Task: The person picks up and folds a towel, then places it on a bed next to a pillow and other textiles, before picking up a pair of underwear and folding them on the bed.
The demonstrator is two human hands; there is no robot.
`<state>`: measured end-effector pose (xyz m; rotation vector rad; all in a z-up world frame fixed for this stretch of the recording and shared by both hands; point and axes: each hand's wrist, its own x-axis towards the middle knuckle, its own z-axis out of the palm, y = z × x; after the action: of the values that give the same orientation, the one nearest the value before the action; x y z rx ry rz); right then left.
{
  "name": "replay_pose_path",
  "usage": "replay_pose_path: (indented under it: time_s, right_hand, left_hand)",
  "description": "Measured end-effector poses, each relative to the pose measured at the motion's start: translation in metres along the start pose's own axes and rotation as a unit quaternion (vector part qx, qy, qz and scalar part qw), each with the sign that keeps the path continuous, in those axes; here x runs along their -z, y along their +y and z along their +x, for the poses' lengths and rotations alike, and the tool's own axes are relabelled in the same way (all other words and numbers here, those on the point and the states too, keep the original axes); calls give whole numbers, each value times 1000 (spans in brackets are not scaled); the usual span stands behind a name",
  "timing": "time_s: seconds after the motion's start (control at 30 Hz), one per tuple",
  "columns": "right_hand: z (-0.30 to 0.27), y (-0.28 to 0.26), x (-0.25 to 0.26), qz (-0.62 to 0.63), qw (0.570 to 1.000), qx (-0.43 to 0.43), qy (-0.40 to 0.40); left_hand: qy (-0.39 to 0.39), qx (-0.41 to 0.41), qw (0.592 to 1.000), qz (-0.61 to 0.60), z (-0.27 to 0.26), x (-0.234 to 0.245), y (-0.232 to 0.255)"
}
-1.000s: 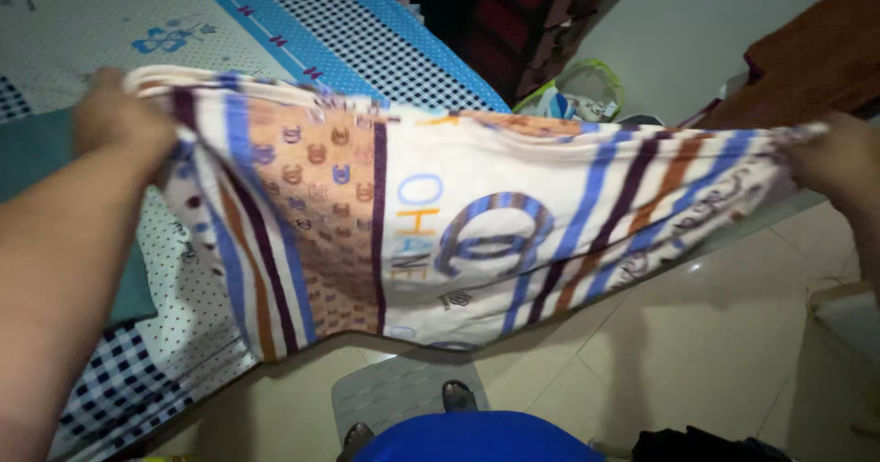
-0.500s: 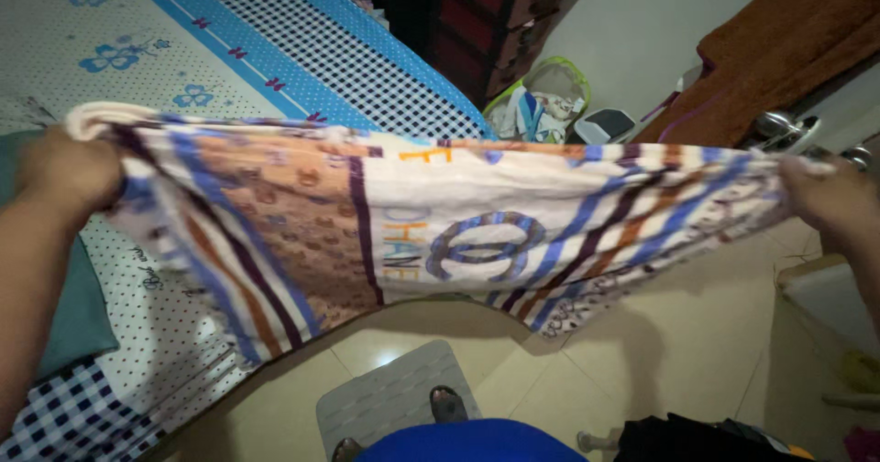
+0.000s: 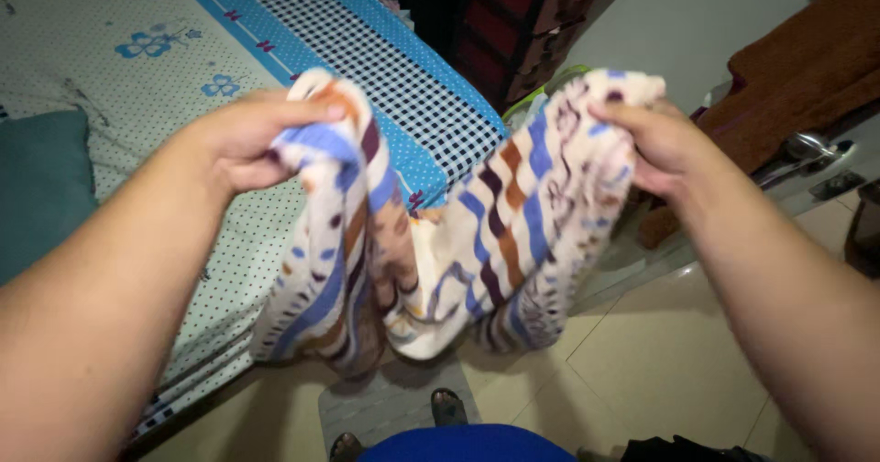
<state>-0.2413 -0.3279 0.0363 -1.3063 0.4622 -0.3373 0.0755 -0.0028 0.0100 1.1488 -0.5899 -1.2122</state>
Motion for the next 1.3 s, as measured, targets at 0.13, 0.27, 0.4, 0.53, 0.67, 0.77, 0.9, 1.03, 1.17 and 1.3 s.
replay_pose_path:
  time_s: [0.13,0.27,0.4,0.53,0.67,0.77,0.9,1.03,1.17,1.3]
  right_hand:
    - [12,3,-47,54,997,61,17]
    - [17,21,-89,75,988,111,82]
    - [18,43,-138,-8,977,189,98]
    - [8,62,-171,-102,969,219,44]
    - [5,59,-174,-138,960,241,-35]
    - [-3,56,-170,-244,923,281,-96]
    - [-1,60,-168,-301,897,322,-38]
    - [5,54,-147,-265,922,282,-18]
    - [8,45,-132,-177,960,214,-31]
    - [12,32,-123,-97,973,186,-95]
  left_hand:
    - [-42,-73,995,-60,-10,-41,8]
    - [79,-28,996,-8,0,-74,-3]
    - [192,-5,981,24,12,-100,-21]
    - [168,-43,985,-13,18,-110,-33]
    - [96,-49,986,-125,24,-105,-33]
    - [65,-128,973,-182,17,-108,-33]
    - [13,-108,984,-140,3,-113,-29]
    - [127,-203,949,204,-4,-95,-27]
    - [203,-352,767,496,-16,-78,-43]
    - [106,-297,786,531,1,-72,-69]
